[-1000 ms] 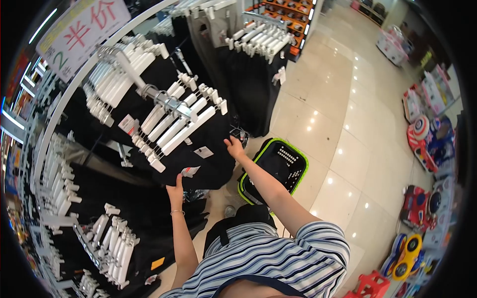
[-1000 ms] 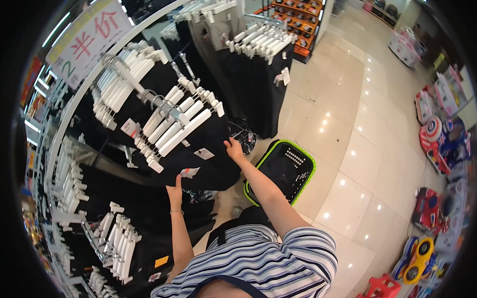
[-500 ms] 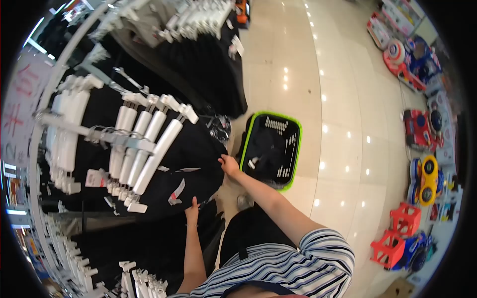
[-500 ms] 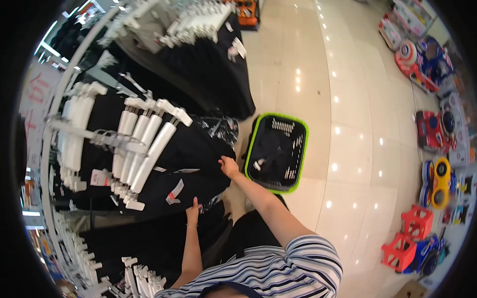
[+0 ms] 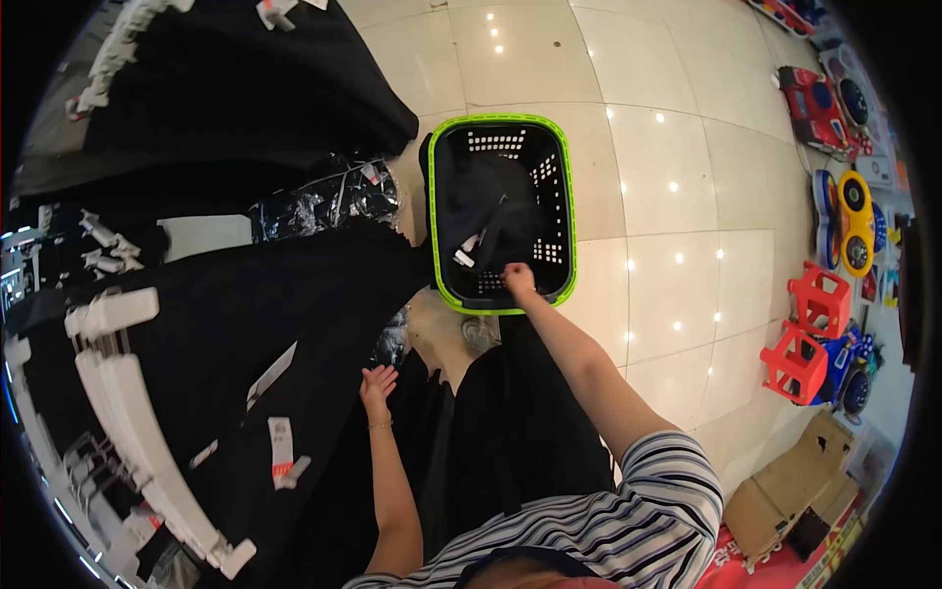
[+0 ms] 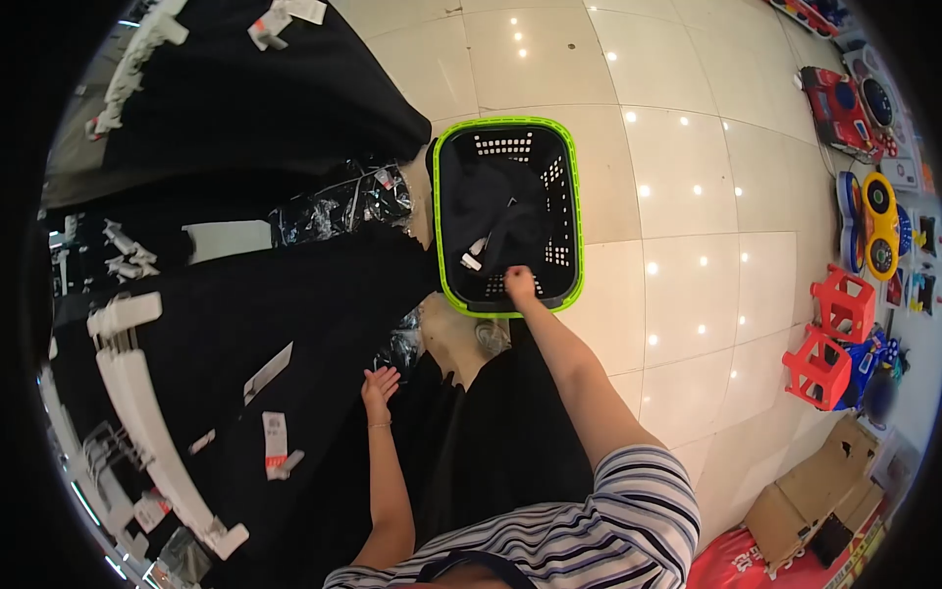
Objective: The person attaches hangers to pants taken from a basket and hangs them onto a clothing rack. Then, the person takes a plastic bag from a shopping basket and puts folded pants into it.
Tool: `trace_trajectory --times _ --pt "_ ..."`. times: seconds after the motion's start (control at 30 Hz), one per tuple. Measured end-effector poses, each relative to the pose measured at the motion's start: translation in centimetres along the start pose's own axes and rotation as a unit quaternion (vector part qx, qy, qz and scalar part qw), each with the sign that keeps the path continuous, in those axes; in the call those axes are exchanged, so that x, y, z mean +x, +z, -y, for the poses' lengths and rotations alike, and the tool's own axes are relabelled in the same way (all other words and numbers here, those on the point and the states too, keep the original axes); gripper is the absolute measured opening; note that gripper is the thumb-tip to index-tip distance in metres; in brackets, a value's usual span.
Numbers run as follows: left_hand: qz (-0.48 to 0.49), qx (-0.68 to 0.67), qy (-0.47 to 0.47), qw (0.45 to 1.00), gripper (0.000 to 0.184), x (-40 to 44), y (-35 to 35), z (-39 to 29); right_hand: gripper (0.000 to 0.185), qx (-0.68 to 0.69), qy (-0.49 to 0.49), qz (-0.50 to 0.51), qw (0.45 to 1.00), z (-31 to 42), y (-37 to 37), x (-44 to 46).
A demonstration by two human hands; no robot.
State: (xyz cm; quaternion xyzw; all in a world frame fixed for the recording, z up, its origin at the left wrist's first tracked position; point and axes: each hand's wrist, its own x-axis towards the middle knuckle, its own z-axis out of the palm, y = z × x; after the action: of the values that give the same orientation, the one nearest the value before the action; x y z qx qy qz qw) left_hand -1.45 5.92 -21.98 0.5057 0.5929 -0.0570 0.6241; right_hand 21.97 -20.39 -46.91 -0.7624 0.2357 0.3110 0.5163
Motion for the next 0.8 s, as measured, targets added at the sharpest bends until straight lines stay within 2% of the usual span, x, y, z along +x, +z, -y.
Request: trace_trajectory --times 0.03,0.07,0.1,0.2,0.23,0.33,0.37,0.47,0.5,0.53,0.57,0.6,0.63,0.67,0.7,0.77,0.8 --pt "0.009 0.007 0.005 1.000 0.067 0.3 0.5 0.3 0.018 0.100 0.117 -0.012 0.988 1.6 -1.0 1.1" --pt "0.018 0.014 0.010 1.000 0.067 0.9 1.2 0.7 0.019 0.197 0.231 -0.024 0.953 4.0 -2.0 1.7" --pt "0.021 0.004 0.012 1.000 0.066 1.9 2.1 1.3 0.035 0.204 0.254 -0.028 0.945 4.9 -2.0 3.1" --pt "0.026 0.005 -0.004 1.000 0.065 3.2 3.7 3.4 0.062 0.036 0.193 0.043 0.980 3.9 1.1 6.5" --pt "0.030 -0.015 -0.015 0.999 0.059 3.1 4.0 4.1 0.076 -0.046 0.199 0.027 0.979 1.5 3.5 8.5" --pt "0.047 0.020 0.003 0.999 0.051 2.4 6.4 5.1 0.079 -0.150 0.137 0.019 0.979 2.2 6.8 8.2" --pt "0.052 0.027 0.011 0.998 0.043 2.2 7.5 5.1 0.056 -0.088 0.099 0.038 0.990 1.6 7.0 8.6" --pt "0.076 0.024 0.036 0.996 0.040 1.7 10.6 4.9 0.023 -0.144 -0.053 -0.088 0.984 1.9 7.0 8.2" --pt "0.090 0.012 0.033 0.995 0.040 1.8 11.3 5.1 0.016 -0.066 -0.065 -0.126 0.988 1.8 6.7 7.6" --pt "0.104 0.000 0.030 0.994 0.040 1.9 11.9 5.7 0.014 0.075 -0.023 -0.122 0.989 3.2 5.1 5.7" --pt "0.119 -0.013 0.027 0.992 0.040 1.9 12.6 5.9 0.010 0.160 0.000 -0.104 0.982 2.5 3.4 4.8" --pt "0.126 -0.030 0.012 0.992 0.041 1.6 13.5 5.6 0.010 0.313 0.085 -0.058 0.944 1.2 1.5 4.2" --pt "0.133 -0.046 -0.003 0.990 0.042 1.3 14.5 5.0 0.005 0.392 0.082 -0.018 0.916 0.7 -0.7 2.9" --pt "0.140 -0.063 -0.018 0.988 0.042 1.1 15.5 4.2 0.011 0.455 0.084 -0.027 0.886 -0.4 -2.1 2.3" --pt "0.162 -0.067 -0.051 0.983 0.051 1.2 16.4 3.5 0.021 0.533 0.095 -0.029 0.840 1.7 -3.9 -0.1" --pt "0.208 -0.148 -0.108 0.961 0.058 1.9 18.6 2.3 0.036 0.620 0.038 0.024 0.783 4.8 -7.4 -3.6" --pt "0.231 -0.188 -0.136 0.945 0.061 2.3 19.9 1.7 0.037 0.614 0.078 0.003 0.785 6.5 -9.2 -5.6"
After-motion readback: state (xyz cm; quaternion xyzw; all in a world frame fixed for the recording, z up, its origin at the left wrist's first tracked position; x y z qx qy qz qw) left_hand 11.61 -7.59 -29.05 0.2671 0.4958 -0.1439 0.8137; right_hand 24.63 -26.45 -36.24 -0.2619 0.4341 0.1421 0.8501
